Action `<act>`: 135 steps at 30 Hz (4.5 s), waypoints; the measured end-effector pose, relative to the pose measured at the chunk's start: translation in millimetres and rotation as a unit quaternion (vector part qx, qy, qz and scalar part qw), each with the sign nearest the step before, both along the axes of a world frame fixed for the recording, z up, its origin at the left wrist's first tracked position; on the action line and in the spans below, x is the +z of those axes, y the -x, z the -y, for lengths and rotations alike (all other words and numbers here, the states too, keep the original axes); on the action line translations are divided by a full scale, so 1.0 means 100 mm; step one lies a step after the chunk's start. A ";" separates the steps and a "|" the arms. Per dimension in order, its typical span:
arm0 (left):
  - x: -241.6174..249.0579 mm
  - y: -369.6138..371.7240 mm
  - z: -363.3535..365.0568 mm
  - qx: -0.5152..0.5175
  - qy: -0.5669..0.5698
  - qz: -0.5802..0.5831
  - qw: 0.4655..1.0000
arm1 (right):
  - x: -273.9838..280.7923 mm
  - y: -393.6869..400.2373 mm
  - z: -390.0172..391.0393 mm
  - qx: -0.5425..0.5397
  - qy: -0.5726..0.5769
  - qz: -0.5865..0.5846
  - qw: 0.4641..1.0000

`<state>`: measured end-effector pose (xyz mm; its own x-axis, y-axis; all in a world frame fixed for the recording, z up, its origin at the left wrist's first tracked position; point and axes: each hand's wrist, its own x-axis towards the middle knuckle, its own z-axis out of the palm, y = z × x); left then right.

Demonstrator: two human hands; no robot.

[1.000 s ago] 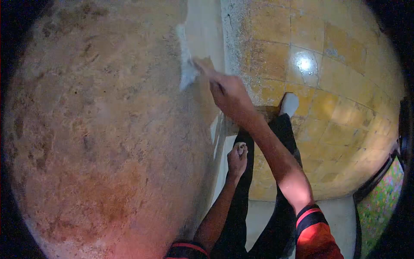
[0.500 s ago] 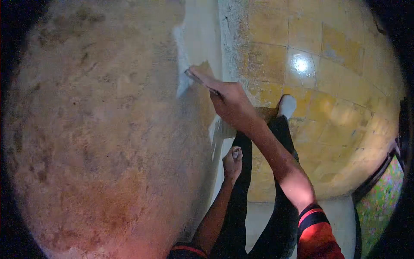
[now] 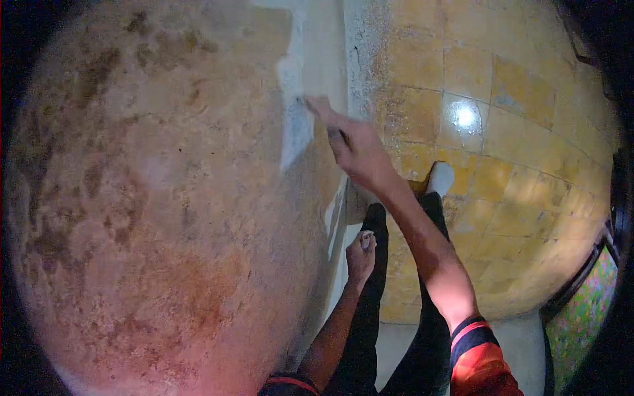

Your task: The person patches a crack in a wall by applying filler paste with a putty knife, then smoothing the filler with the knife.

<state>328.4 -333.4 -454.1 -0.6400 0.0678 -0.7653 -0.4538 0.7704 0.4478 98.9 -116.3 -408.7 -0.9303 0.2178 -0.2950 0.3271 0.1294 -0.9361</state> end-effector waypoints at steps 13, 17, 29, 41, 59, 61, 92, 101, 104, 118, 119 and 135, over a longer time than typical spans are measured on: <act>0.04 -0.12 -0.02 0.034 -0.004 0.036 0.999 | -0.24 0.03 -0.01 -0.020 -0.029 -0.059 0.998; -0.21 -0.18 0.11 -0.002 -0.011 0.007 1.000 | -0.16 -0.03 0.05 0.006 -0.004 -0.025 1.000; -0.04 -0.02 -0.04 0.056 -0.027 0.015 0.998 | -0.10 0.16 -0.06 0.004 0.016 0.012 1.000; -0.04 -0.01 -0.11 0.005 -0.001 0.025 1.000 | 0.00 0.09 -0.03 -0.034 -0.018 -0.055 0.998; -0.14 -0.12 0.07 0.052 -0.006 0.035 0.998 | -0.15 0.13 -0.14 0.028 -0.026 0.012 0.999; -0.02 -0.04 -0.04 0.059 -0.007 0.032 0.998 | -0.15 0.15 -0.18 -0.003 -0.011 -0.034 0.999; 0.15 0.01 -0.08 0.032 -0.005 0.066 0.997 | -0.20 0.28 -0.22 -0.032 -0.053 -0.084 0.995; 0.09 -0.03 -0.13 0.056 -0.013 0.080 0.995 | -0.16 0.29 -0.22 -0.045 0.010 -0.091 0.995; 0.13 -0.02 -0.14 0.077 -0.018 0.091 0.993 | -0.14 0.22 -0.08 -0.057 0.025 -0.080 0.995; 0.56 0.13 -0.35 -0.029 0.032 0.101 0.994 | -0.52 -1.48 -0.32 0.256 -0.062 0.146 0.954; 0.66 0.13 -0.38 -0.049 0.032 0.079 0.995 | -0.62 -1.92 -0.49 0.208 -0.058 0.160 0.963; 2.09 0.08 -0.44 -0.083 0.050 0.068 0.993 | 2.09 -7.85 -1.55 0.157 -0.223 0.352 0.895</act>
<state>320.3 -289.3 -244.7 -0.5174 0.0830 -0.8517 -0.3685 0.8767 0.3093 883.7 38.2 -200.0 -0.5836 0.2195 -0.7818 0.6978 0.6281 -0.3445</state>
